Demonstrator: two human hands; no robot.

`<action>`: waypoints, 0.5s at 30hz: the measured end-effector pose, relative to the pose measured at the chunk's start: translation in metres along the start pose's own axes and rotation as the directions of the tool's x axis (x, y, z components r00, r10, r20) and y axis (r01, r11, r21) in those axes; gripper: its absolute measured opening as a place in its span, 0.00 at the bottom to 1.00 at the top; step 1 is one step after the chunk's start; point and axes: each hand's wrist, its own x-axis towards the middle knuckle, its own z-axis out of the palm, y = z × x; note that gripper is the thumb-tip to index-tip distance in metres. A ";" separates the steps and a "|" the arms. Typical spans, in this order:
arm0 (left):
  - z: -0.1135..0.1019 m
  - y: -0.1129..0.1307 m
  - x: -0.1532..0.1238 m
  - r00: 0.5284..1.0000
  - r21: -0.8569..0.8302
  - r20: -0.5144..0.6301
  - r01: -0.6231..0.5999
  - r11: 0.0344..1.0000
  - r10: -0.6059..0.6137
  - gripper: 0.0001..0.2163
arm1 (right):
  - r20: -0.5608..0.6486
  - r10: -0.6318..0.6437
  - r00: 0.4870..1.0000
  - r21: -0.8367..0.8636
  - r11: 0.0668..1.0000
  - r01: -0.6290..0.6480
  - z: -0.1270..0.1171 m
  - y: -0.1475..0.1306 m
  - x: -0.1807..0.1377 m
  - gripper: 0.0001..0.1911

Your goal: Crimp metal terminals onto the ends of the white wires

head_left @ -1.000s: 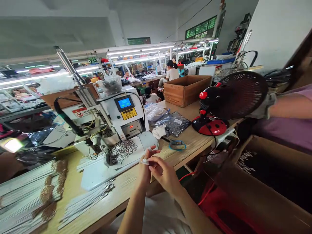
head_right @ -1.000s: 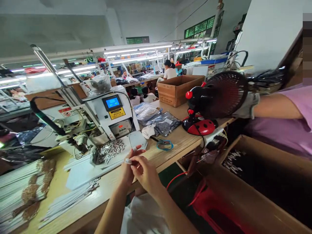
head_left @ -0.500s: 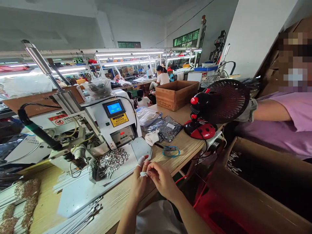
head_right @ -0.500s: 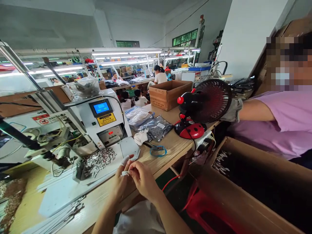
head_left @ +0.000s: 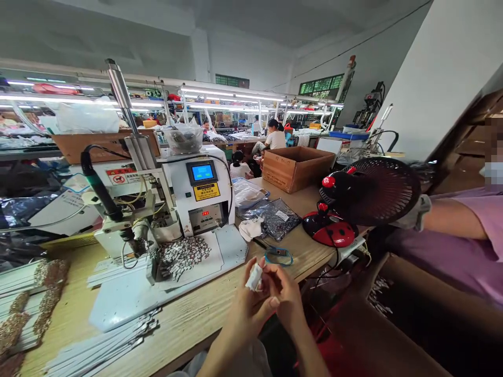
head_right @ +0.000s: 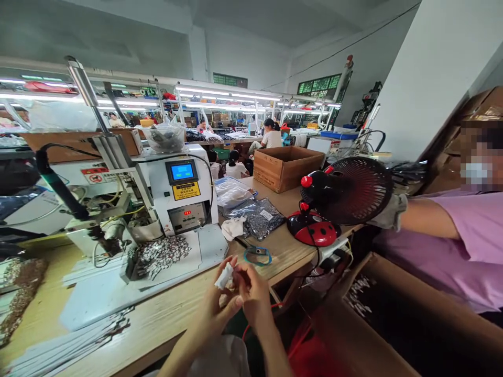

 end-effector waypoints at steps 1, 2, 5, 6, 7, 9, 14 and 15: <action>-0.001 0.002 0.000 1.000 -0.046 0.016 0.012 0.999 -0.011 0.32 | 0.019 0.001 1.000 0.018 1.000 -0.001 0.006 -0.002 -0.002 0.09; -0.002 0.004 -0.001 0.999 -0.076 0.024 0.033 0.997 -0.031 0.33 | 0.033 -0.001 0.999 0.023 1.000 0.001 0.011 -0.005 -0.004 0.09; -0.005 0.009 -0.004 0.997 -0.062 0.016 0.077 0.995 -0.076 0.36 | 0.067 -0.040 0.997 -0.051 0.998 0.043 0.014 -0.011 -0.005 0.09; -0.007 0.010 -0.005 0.997 -0.025 0.013 0.074 0.997 -0.074 0.36 | 0.080 -0.069 0.994 -0.092 0.993 0.076 0.013 -0.013 -0.004 0.09; -0.009 0.010 -0.006 0.998 0.019 0.008 0.064 0.998 -0.064 0.35 | 0.093 -0.100 0.991 -0.133 0.985 0.112 0.011 -0.014 -0.004 0.09; -0.014 0.011 -0.007 0.999 0.107 -0.014 0.046 0.993 -0.044 0.34 | 0.123 -0.139 0.983 -0.197 0.967 0.161 0.009 -0.015 -0.003 0.09; -0.022 0.009 -0.010 0.999 0.173 -0.040 0.018 0.985 -0.012 0.39 | 0.152 -0.140 0.978 -0.251 0.952 0.175 0.012 -0.014 -0.003 0.06; -0.022 0.007 -0.010 0.999 0.164 -0.034 0.016 0.986 -0.011 0.39 | 0.142 -0.139 0.980 -0.259 0.950 0.173 0.014 -0.013 -0.004 0.06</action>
